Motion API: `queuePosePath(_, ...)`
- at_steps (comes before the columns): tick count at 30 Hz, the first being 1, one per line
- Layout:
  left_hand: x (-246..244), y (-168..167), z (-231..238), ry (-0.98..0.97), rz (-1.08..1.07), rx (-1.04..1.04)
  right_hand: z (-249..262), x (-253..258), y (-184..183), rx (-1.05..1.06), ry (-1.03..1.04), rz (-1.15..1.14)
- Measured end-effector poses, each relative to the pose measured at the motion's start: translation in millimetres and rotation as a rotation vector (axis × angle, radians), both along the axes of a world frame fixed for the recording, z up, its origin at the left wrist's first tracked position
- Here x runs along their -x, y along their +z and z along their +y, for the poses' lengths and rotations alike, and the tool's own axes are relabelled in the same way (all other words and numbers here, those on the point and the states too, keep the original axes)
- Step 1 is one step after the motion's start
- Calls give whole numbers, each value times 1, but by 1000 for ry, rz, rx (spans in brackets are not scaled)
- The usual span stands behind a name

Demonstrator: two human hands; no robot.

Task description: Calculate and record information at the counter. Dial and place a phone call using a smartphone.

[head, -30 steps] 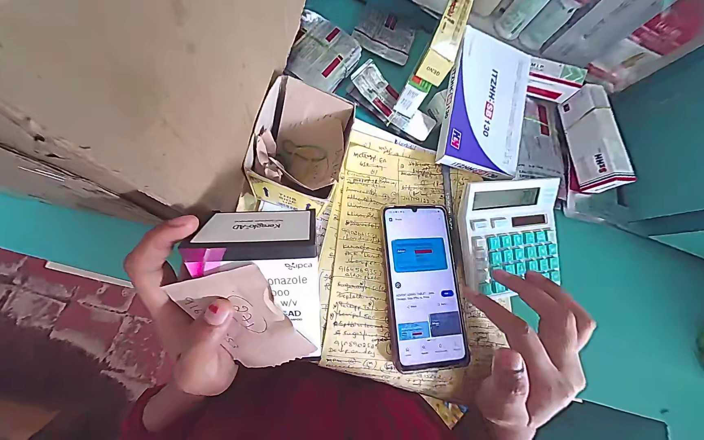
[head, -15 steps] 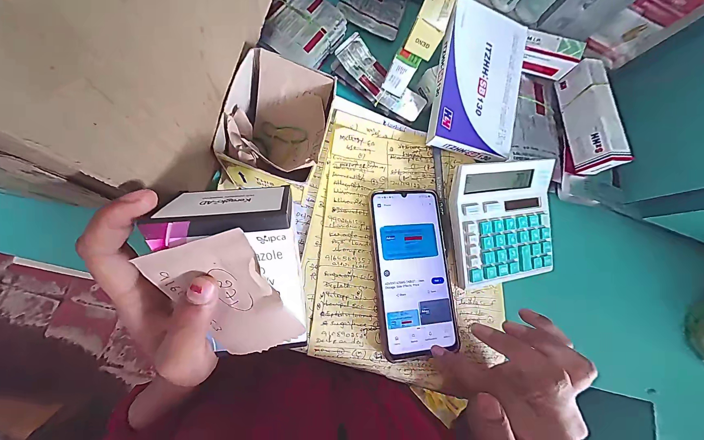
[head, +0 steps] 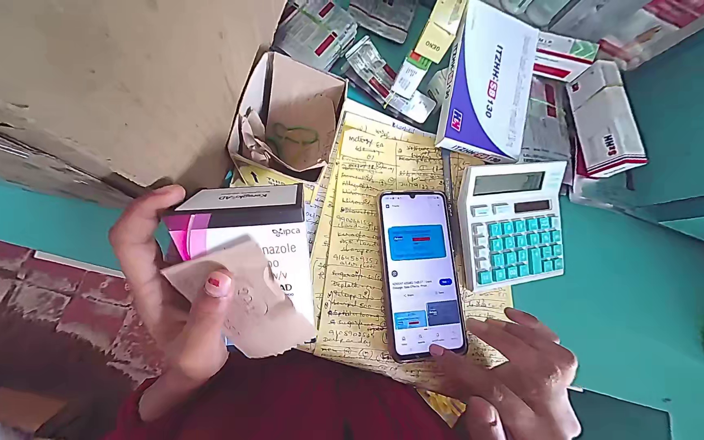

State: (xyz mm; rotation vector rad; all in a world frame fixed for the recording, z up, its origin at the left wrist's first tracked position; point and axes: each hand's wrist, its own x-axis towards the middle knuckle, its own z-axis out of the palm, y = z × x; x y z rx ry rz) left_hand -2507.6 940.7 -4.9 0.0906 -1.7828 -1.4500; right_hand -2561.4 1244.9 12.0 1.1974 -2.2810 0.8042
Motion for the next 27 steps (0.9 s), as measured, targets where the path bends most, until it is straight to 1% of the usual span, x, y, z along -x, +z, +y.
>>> queuePosePath(8,3,1,3,38,8,0,-4,1,-2,-73,3,62)
queuePosePath(12,3,2,4,46,-2,3,-18,-5,3,-91,35,98)
queuePosePath(16,6,4,6,13,33,-37,-47,-11,15,-104,240,55)
queuePosePath(19,6,4,7,-18,56,-73,-69,-9,24,-202,406,88)
queuePosePath(21,5,4,8,-35,69,-108,-82,-9,26,-278,402,109)
queuePosePath(24,5,2,7,-66,92,-114,-93,-7,22,-367,320,156)
queuePosePath(27,2,-2,5,-129,77,-107,-96,-5,21,-384,273,152)
